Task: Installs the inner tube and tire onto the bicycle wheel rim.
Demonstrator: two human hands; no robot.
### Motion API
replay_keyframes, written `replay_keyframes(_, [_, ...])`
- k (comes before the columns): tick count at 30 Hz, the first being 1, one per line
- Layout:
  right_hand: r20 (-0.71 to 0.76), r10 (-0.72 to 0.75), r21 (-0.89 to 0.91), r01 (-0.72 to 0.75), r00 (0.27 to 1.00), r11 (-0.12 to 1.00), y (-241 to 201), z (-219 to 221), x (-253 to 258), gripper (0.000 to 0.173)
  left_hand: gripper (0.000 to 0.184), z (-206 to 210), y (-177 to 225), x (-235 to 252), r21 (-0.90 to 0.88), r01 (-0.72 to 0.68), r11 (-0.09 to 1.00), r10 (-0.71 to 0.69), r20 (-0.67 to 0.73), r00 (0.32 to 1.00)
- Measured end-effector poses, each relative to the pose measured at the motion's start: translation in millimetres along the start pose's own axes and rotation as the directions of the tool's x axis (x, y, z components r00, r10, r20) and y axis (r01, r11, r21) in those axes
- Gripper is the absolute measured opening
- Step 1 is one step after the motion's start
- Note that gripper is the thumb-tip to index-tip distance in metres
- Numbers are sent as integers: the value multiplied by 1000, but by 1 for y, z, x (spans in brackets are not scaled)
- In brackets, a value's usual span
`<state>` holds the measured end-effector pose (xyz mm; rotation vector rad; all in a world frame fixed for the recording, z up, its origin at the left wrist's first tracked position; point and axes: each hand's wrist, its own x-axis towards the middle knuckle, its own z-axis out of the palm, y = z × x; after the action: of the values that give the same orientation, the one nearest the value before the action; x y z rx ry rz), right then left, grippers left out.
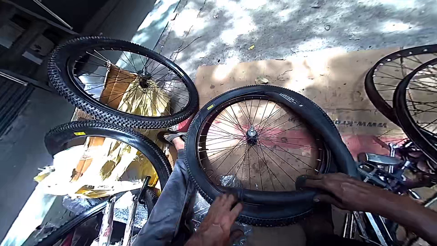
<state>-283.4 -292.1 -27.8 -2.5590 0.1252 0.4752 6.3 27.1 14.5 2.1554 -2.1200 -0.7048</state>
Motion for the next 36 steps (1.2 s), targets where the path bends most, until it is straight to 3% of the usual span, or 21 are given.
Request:
replay_keyframes(2, [-52,66,-24,-67,996,997,-5,-2,15,29,80,24,22,8,103,-36,994,41,-45,998])
replay_keyframes(3, [-71,109,-16,-110,992,994,-8,-2,21,36,83,34,27,14,153,-6,988,20,-88,996])
replay_keyframes(5, [-96,166,23,-165,981,986,-13,-5,28,50,81,41,32,24,177,62,982,-41,-117,992])
replay_keyframes(7, [-146,185,37,-181,972,983,-19,-14,26,47,72,36,41,31,168,99,981,-82,-103,991])
replay_keyframes(10, [-408,112,-54,-146,906,988,-26,-30,30,38,67,19,48,48,159,156,975,-157,-8,988])
replay_keyframes(12, [-506,14,-142,-99,863,985,-33,-39,51,35,70,11,48,58,168,157,973,-173,86,981])
replay_keyframes(13, [-490,-37,-174,-56,871,983,-35,-38,63,33,71,7,48,61,165,153,974,-174,121,977])
replay_keyframes(15, [-318,-103,-164,53,942,985,-34,-22,76,33,70,2,50,59,174,137,975,-154,87,984])
replay_keyframes(18, [-116,-189,60,197,975,979,-27,1,71,45,70,-1,46,52,131,149,980,-147,-31,989])
replay_keyframes(22, [50,-229,321,201,972,925,-39,-10,65,34,65,-6,49,60,-4,271,962,-261,256,931])
replay_keyframes(23, [98,-219,323,177,971,930,-46,-13,67,32,61,-7,50,65,-1,274,962,-260,305,916])
replay_keyframes(25, [203,-200,273,141,959,952,-61,-8,73,47,58,-8,52,71,-9,268,963,-245,372,895])
replay_keyframes(27, [285,-216,237,150,934,960,-71,8,81,53,61,1,52,67,-34,245,969,-217,362,907])
replay_keyframes(30, [305,-216,247,142,927,959,-78,32,88,37,57,32,43,46,-52,177,983,-163,214,963])
replay_keyframes(32, [279,-197,279,117,940,953,-82,46,88,35,47,46,32,36,-54,175,983,-166,135,977])
replay_keyframes(36, [240,-161,290,88,957,953,-84,52,86,36,34,37,26,49,-4,207,978,-196,302,933])
